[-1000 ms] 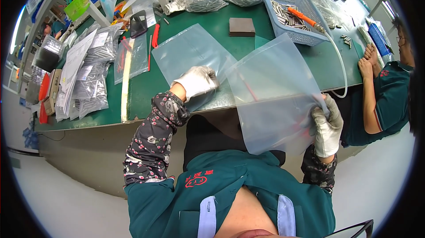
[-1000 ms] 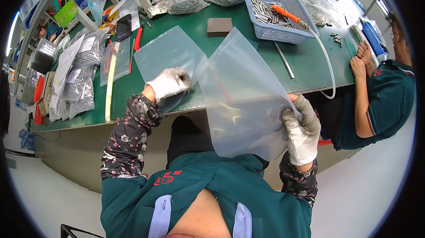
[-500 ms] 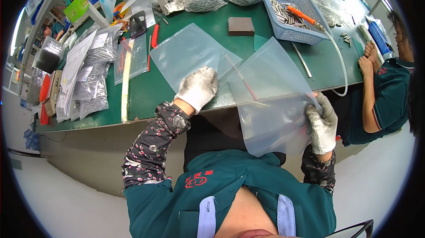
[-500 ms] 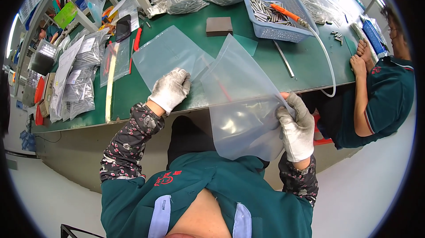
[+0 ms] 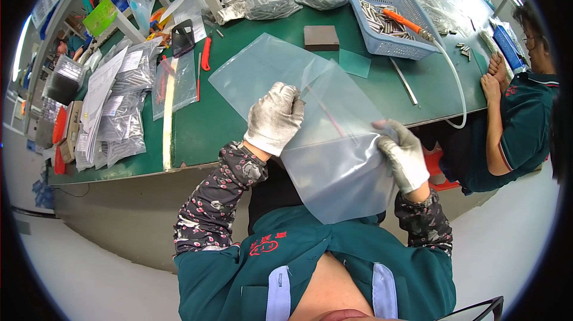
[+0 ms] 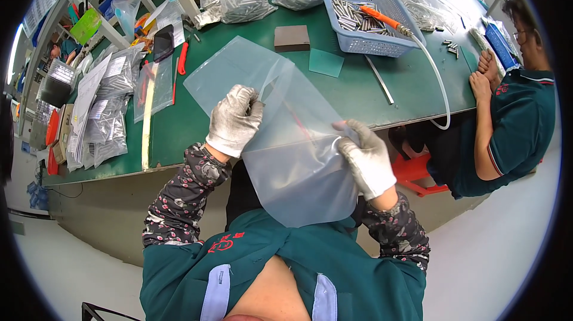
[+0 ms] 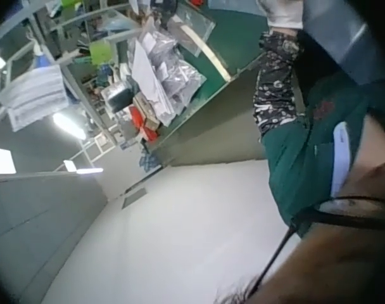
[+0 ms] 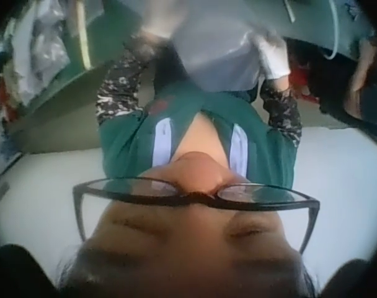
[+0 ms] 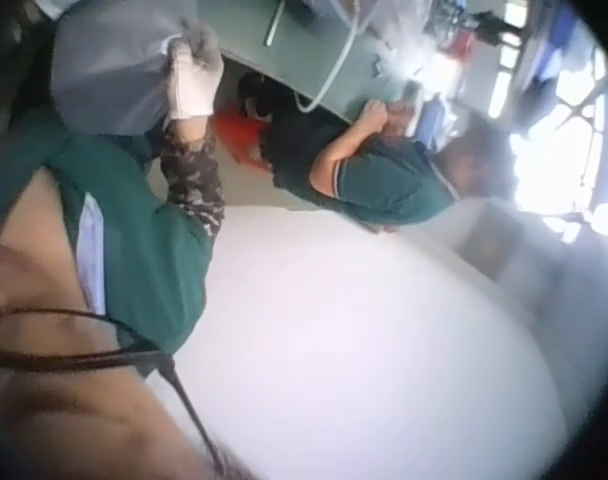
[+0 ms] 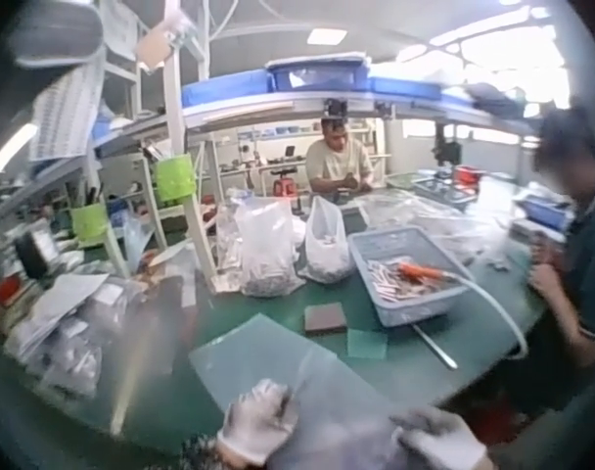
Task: The worker aligns small metal rods on the workbench into neat rows and then bundles them together.
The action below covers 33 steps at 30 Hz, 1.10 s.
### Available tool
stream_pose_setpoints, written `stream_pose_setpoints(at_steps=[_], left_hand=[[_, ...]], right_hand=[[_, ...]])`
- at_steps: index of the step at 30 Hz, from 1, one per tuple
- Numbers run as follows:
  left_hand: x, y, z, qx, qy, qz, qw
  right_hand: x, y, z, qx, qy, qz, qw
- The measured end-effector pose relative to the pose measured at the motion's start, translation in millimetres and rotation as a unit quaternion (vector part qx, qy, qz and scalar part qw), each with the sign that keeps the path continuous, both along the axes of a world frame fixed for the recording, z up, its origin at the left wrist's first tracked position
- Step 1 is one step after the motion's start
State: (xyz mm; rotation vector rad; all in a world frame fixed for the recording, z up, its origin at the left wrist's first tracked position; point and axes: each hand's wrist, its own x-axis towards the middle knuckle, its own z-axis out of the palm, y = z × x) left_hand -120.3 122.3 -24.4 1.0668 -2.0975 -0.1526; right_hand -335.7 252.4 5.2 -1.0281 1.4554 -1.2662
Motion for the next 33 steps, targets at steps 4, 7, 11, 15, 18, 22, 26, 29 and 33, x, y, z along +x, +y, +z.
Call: stream_pose_setpoints(at_steps=[4,7,11,15,18,22,26,29,33], left_hand=[[-5.1,5.8,-4.9,0.016,-0.002,-0.004,1.000],[-5.2,9.0,-6.8,0.006,0.006,-0.009,1.000],[-5.7,17.6,-4.1,0.010,0.012,-0.005,1.000],[-3.4,26.8,-1.2,-0.034,-0.009,-0.042,0.998],[-3.5,29.9,-2.6,-0.089,-0.042,-0.082,0.992],[-1.5,27.4,-0.5,-0.109,-0.071,-0.082,0.988],[1.6,34.4,1.2,-0.101,-0.072,-0.088,0.988],[3.5,32.7,-2.9,-0.101,-0.039,-0.084,0.991],[2.6,35.8,-6.2,-0.058,-0.097,-0.088,0.990]], right_hand=[[9.2,-10.1,-11.5,0.043,-0.027,0.027,0.998],[14.0,-16.0,-20.0,0.077,0.014,0.040,0.996],[15.3,-21.3,-40.5,0.040,0.154,0.048,0.986],[19.5,-31.6,-36.7,0.039,0.145,0.089,0.985],[26.8,-40.4,-32.1,0.017,-0.001,0.001,1.000],[43.9,-42.0,-31.0,0.054,0.060,0.098,0.992],[31.9,-53.1,-45.3,-0.035,-0.033,0.006,0.999],[31.1,-56.6,-53.5,-0.030,0.072,-0.002,0.997],[41.2,-61.2,-48.0,-0.036,0.199,0.024,0.979]])
